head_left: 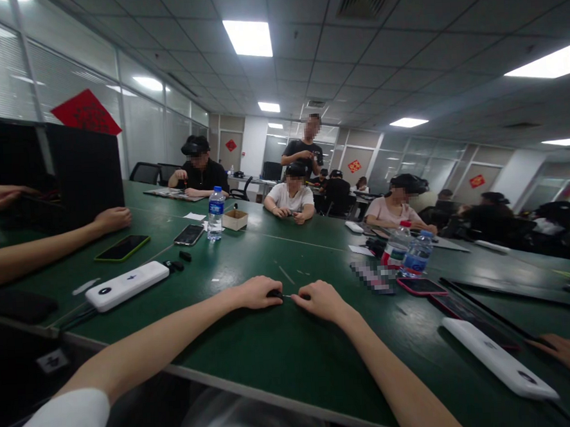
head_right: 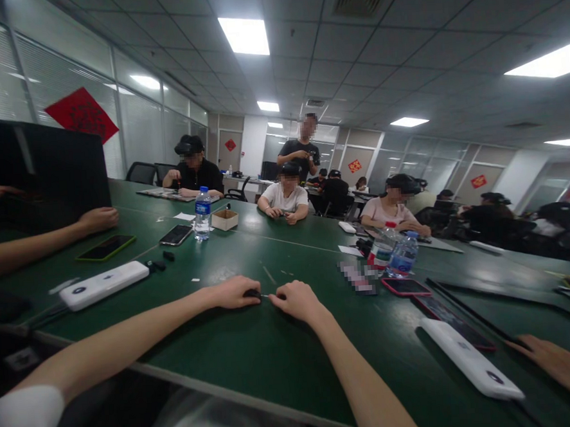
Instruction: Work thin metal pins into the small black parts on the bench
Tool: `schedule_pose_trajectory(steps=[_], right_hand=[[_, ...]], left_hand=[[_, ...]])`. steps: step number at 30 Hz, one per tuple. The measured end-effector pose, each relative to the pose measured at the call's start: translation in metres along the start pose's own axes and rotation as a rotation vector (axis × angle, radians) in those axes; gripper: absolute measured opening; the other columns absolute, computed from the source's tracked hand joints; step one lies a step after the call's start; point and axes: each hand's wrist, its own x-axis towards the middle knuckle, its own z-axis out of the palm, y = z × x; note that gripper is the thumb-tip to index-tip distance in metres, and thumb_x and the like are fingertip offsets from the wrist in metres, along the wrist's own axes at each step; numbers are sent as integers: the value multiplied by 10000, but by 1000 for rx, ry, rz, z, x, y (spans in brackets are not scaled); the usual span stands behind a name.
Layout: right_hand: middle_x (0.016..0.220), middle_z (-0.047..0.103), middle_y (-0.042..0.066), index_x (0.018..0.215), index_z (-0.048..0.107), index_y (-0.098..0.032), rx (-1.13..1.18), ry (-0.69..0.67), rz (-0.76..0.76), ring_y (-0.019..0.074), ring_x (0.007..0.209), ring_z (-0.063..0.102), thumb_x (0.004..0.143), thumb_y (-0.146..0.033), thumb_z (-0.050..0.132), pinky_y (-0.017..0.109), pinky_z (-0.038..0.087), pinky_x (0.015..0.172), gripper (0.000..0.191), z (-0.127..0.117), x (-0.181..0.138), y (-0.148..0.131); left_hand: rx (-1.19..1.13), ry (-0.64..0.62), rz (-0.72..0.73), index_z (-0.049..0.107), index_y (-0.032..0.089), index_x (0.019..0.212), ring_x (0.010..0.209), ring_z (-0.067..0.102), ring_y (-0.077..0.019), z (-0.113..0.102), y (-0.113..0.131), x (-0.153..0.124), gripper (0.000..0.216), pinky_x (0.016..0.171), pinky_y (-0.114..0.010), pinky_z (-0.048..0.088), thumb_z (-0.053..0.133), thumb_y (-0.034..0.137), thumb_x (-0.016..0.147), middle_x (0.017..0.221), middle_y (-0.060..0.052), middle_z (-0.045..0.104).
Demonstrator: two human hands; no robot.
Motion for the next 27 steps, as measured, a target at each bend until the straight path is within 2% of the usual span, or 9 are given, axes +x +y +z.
schedule_pose_trajectory(steps=[21, 27], right_hand=[[820, 722, 41, 862, 731, -248, 1, 6, -5, 172, 744, 642, 910, -603, 319, 237, 424, 657, 546, 0, 2, 1], [821, 716, 44, 854, 725, -242, -16, 2, 2, 167, 734, 635, 904, -600, 337, 230, 409, 627, 530, 0, 1, 1]], left_hand=[[29, 18, 9, 570, 223, 1033, 840, 630, -199, 3, -1, 1, 241, 693, -262, 429, 548, 408, 881, 942, -39, 668], [9, 36, -2, 536, 225, 1106, 892, 631, -212, 4, -1, 0, 295, 724, -280, 438, 531, 427, 892, 1011, -53, 662]])
